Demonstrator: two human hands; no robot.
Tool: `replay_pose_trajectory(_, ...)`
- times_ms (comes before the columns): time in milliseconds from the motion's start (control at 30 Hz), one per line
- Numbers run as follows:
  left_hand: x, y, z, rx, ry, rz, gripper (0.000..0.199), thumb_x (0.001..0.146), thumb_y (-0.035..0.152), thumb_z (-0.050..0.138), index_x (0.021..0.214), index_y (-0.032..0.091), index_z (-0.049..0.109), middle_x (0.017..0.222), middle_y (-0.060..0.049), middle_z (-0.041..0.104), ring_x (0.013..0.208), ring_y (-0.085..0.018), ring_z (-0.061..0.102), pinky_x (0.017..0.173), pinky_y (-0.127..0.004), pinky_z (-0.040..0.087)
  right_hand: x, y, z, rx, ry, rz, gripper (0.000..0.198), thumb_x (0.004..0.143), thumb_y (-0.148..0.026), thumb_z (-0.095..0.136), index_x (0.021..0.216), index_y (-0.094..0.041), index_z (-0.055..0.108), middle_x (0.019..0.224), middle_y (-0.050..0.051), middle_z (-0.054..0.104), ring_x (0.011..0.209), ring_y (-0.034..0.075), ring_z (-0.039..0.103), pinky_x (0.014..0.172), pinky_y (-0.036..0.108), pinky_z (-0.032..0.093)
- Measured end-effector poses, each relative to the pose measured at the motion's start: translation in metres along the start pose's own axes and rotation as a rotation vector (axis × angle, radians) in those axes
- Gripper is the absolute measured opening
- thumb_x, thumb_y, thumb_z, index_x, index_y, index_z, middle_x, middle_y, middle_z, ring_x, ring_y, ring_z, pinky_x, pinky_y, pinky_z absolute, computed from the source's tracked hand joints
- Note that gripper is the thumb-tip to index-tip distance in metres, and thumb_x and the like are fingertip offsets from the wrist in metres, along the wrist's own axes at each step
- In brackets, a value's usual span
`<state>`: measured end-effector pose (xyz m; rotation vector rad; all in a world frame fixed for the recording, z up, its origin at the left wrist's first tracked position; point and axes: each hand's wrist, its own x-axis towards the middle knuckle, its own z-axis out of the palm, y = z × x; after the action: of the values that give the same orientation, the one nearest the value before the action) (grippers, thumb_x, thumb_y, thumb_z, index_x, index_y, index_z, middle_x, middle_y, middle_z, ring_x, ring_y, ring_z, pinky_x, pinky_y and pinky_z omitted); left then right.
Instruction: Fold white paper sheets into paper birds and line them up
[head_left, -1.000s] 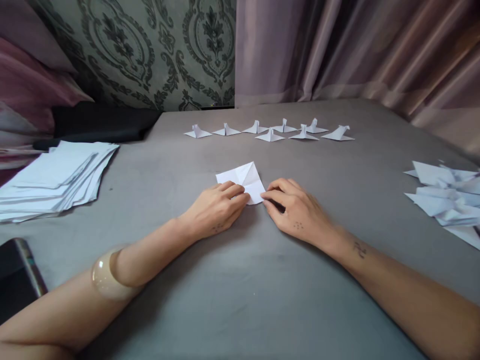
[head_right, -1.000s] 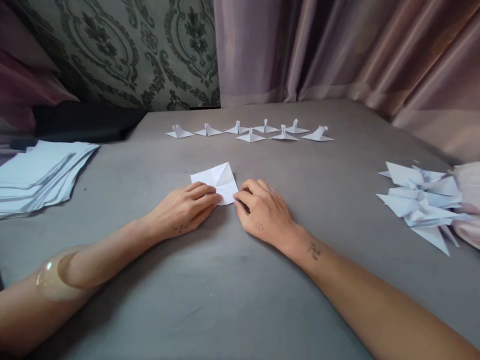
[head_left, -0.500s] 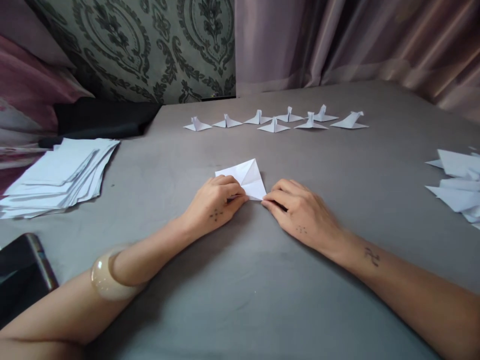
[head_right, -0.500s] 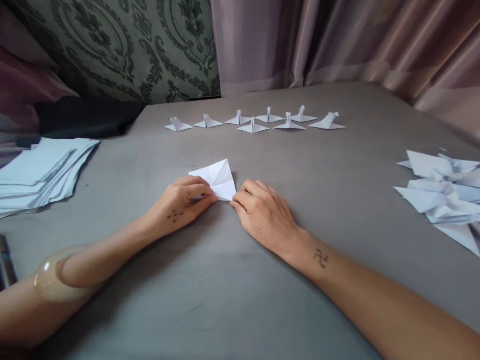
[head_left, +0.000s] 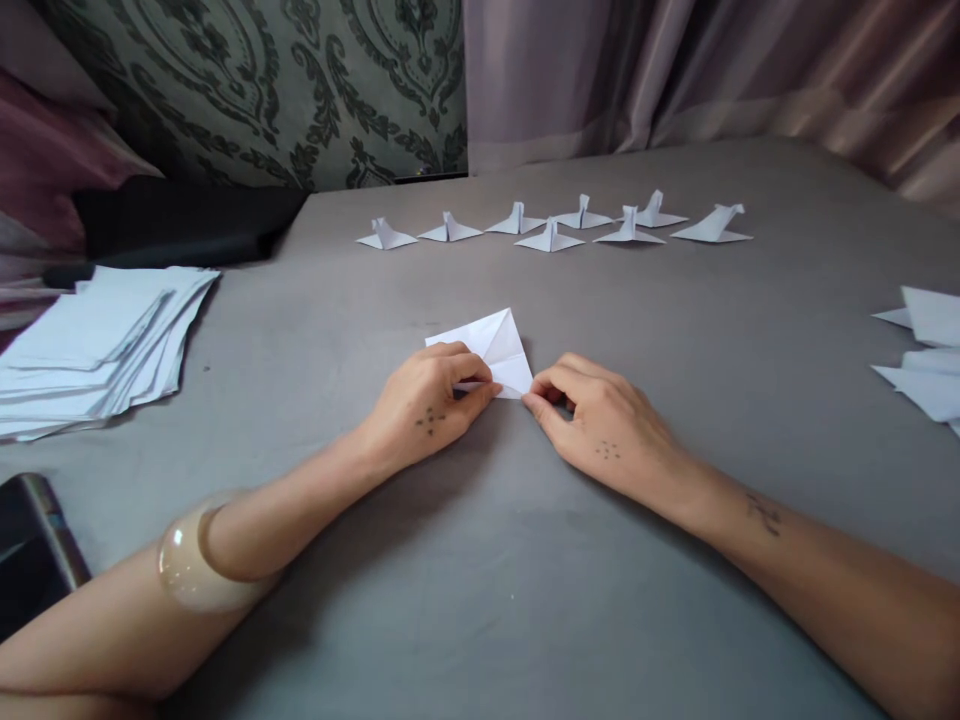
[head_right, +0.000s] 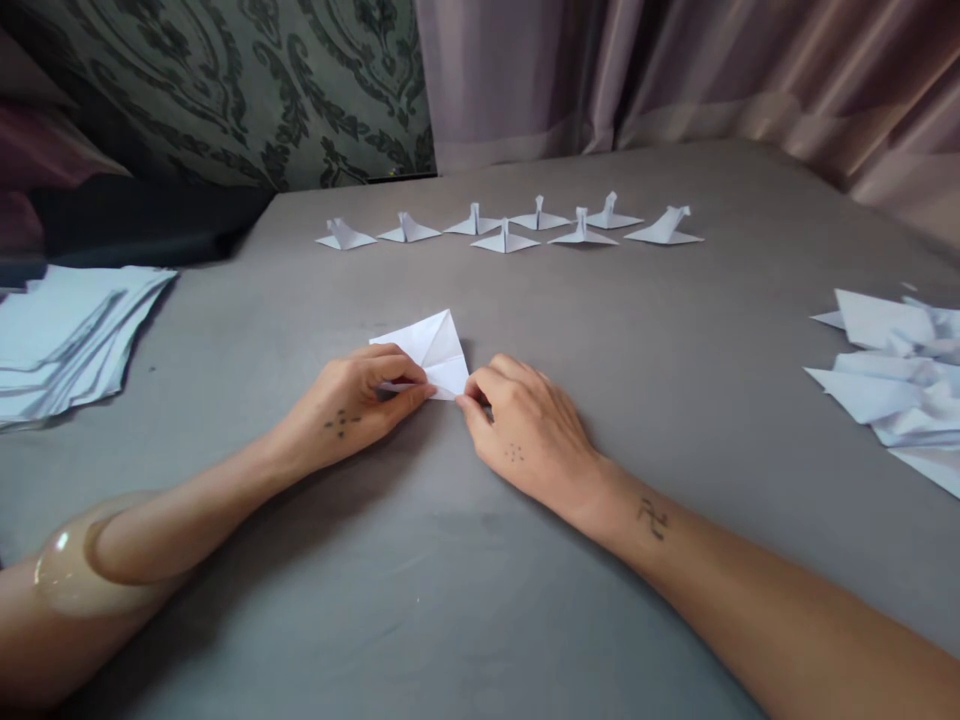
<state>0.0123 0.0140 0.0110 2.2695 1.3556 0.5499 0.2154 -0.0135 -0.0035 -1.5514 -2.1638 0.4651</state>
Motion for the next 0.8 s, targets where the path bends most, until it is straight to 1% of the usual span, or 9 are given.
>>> replay_pose_trajectory(167, 0.0012, 0.0008, 0.0004, -0.007, 0.008, -0.006, 0.015, 0.084, 0.024, 0.058, 0.076, 0.018, 0.069, 0.078, -0.003, 0.064, 0.073, -0.015, 0.059, 0.062, -0.025, 0.043, -0.0006, -0.0002, -0.0015, 0.004, 0.001, -0.016, 0.009, 0.086, -0.022, 0.057, 0.080, -0.023, 0.064, 0.085, 0.002, 0.064, 0.070, 0.015, 0.058, 0.062, 0.029, 0.041)
replay_pose_trajectory(300, 0.0017, 0.0021, -0.0002, -0.017, 0.004, -0.019, 0.014, 0.084, 0.023, 0.059, 0.075, 0.018, 0.069, 0.078, -0.002, 0.064, 0.073, -0.015, 0.059, 0.063, -0.025, 0.042, 0.0002, -0.0009, -0.0008, 0.004, 0.006, 0.019, 0.011, 0.086, -0.024, 0.056, 0.078, -0.022, 0.063, 0.083, 0.002, 0.064, 0.070, 0.015, 0.058, 0.061, 0.029, 0.041)
replay_pose_trajectory(633, 0.0042, 0.0033, -0.0030, -0.007, -0.030, -0.054, 0.015, 0.084, 0.027, 0.060, 0.075, 0.018, 0.069, 0.077, -0.002, 0.064, 0.075, -0.016, 0.059, 0.064, -0.026, 0.040, 0.0045, -0.0008, 0.0013, 0.019, 0.006, 0.064, 0.012, 0.085, -0.023, 0.056, 0.075, -0.022, 0.064, 0.081, 0.001, 0.064, 0.070, 0.016, 0.059, 0.062, 0.029, 0.041)
replay_pose_trajectory(800, 0.0057, 0.0028, -0.0053, -0.024, -0.067, -0.086, 0.017, 0.085, 0.031, 0.061, 0.079, 0.018, 0.070, 0.081, -0.002, 0.065, 0.074, -0.016, 0.059, 0.063, -0.025, 0.040, 0.0077, -0.0023, -0.0033, 0.043, -0.043, 0.113, 0.015, 0.083, -0.025, 0.057, 0.071, -0.022, 0.064, 0.080, 0.001, 0.064, 0.065, 0.014, 0.057, 0.059, 0.028, 0.039)
